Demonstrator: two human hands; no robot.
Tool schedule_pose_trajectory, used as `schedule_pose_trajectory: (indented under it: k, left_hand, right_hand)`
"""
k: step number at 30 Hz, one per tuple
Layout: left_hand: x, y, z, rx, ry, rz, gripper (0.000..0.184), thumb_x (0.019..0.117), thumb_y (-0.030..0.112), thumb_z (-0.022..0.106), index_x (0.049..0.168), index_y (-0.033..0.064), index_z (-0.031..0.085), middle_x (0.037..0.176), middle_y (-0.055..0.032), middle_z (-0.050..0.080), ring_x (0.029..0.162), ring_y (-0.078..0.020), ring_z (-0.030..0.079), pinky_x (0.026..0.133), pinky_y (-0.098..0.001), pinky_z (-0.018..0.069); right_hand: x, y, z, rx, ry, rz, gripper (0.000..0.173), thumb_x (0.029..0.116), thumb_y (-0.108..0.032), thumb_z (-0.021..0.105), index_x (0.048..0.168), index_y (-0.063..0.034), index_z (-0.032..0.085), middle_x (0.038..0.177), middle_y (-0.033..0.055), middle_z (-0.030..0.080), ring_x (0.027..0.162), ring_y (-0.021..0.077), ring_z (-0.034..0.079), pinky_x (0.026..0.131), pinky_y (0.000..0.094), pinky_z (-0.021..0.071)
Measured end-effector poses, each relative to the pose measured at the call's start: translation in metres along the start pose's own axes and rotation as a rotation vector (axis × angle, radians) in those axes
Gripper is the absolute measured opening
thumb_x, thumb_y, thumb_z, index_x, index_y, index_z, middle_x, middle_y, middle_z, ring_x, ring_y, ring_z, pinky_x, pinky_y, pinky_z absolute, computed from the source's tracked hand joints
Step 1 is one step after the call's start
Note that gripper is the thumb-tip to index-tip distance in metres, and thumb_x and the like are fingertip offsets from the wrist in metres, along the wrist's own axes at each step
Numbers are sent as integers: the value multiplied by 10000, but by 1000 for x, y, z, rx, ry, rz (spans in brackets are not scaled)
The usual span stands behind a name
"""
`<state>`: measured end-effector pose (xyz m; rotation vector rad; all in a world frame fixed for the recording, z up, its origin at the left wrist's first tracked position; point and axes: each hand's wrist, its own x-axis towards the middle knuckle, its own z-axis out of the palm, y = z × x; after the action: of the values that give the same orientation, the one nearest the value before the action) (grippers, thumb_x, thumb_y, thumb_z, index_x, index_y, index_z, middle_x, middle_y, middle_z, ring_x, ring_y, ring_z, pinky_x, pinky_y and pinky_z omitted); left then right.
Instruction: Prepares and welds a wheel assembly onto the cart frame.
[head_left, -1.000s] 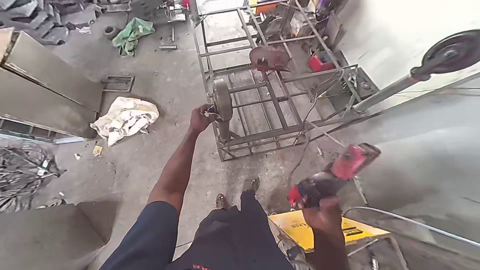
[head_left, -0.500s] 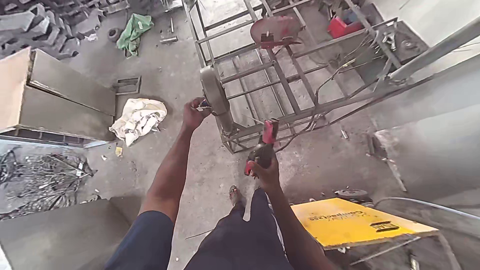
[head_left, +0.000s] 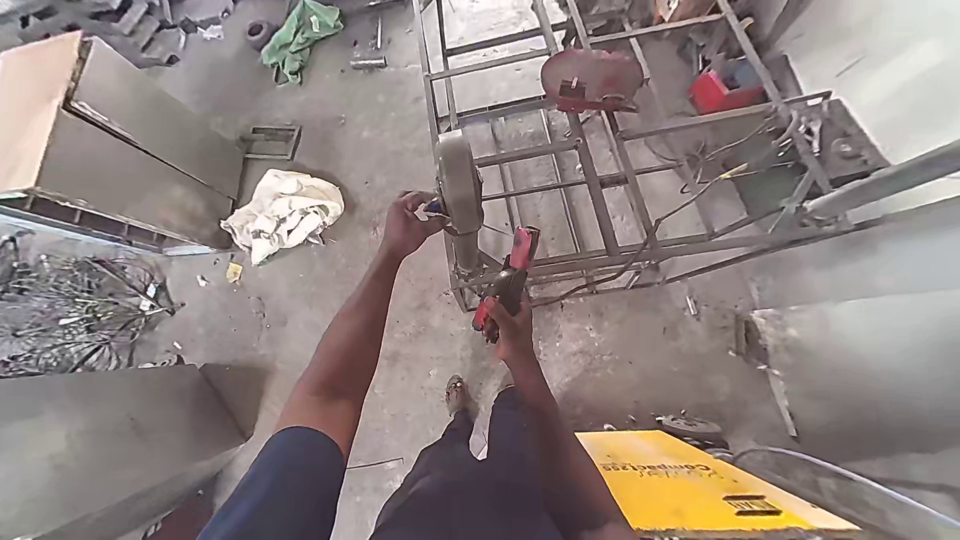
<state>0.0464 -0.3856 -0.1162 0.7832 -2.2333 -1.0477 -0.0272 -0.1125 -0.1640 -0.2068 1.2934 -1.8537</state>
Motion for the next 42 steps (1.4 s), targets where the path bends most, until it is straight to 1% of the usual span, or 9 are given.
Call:
schedule_pose_trajectory:
  k: [13, 17, 22, 32, 35, 37, 39, 40, 42]
  left_hand:
    - [1, -10, 1, -26, -13, 60, 425, 772, 273, 876, 1139, 86, 767, 1170, -88, 731, 1193, -216, 632, 1033, -406, 518]
    - [1, -11, 1, -18, -13, 52, 426, 771, 273, 877, 1137, 88, 765, 1188, -91, 726, 1213, -216, 624, 1048, -413, 508]
    - [2, -8, 0, 18, -14, 72, 451, 766, 281, 883, 1151, 79, 763, 1259, -116, 696, 1227, -243, 609, 1023, -418, 510]
    - [2, -11, -1, 26, 10, 105, 451, 743, 240, 893, 1123, 36, 763, 1250, -110, 700, 1226, -257, 599, 1068, -435, 470]
    - [1, -10, 1, 77, 21, 99, 473, 732, 218, 871, 1141, 15, 747, 1245, -158, 692, 1232, -295, 605, 1057, -459, 491]
    - [-1, 24, -1, 185, -17, -49, 465, 738, 110, 851, 1159, -39, 720, 1237, -191, 691, 1226, -299, 610, 1081, -449, 467]
    - [4, 74, -7, 240, -152, -371, 489, 853, 61, 792, 1300, -53, 631, 1363, -197, 618, 1321, -261, 540, 1154, -417, 380]
    - [1, 62, -6, 203, -104, -283, 467, 833, 85, 814, 1254, -56, 670, 1322, -208, 645, 1297, -282, 565, 1139, -430, 405]
    - [-2, 2, 2, 114, 38, 93, 432, 764, 248, 845, 1113, 11, 755, 1201, -154, 714, 1208, -284, 623, 1064, -436, 479]
  right_hand:
    - [14, 18, -2, 73, -31, 0, 627, 724, -388, 874, 1150, -74, 538, 667, 58, 603, 470, 150, 573, 453, 314, 535]
    - [19, 21, 1, 86, -48, 5, 633, 700, -396, 903, 1117, -77, 549, 635, 52, 593, 459, 144, 568, 445, 305, 529]
    - [24, 24, 0, 69, -61, 26, 636, 725, -376, 874, 1179, -98, 525, 658, 46, 597, 471, 144, 573, 453, 302, 533]
    - [33, 16, 1, -132, -140, 36, 520, 754, -369, 857, 1078, -68, 582, 615, 36, 582, 454, 135, 554, 456, 290, 521]
    - [31, 15, 2, -100, -127, 48, 501, 754, -356, 846, 1066, -75, 572, 590, 22, 570, 434, 123, 544, 433, 283, 511]
    - [30, 11, 3, -84, -114, 103, 438, 794, -300, 816, 1067, -70, 563, 628, 33, 580, 464, 130, 557, 448, 284, 515]
    - [29, 4, 3, -82, -106, 171, 341, 856, -223, 776, 1071, -62, 567, 675, 49, 591, 516, 146, 568, 482, 292, 506]
    - [30, 6, 2, -64, -108, 155, 362, 835, -236, 787, 1067, -59, 574, 654, 47, 589, 498, 145, 561, 471, 292, 499]
    - [33, 12, 0, -40, -114, 93, 456, 781, -306, 811, 1089, -73, 571, 609, 31, 576, 439, 130, 550, 427, 282, 511]
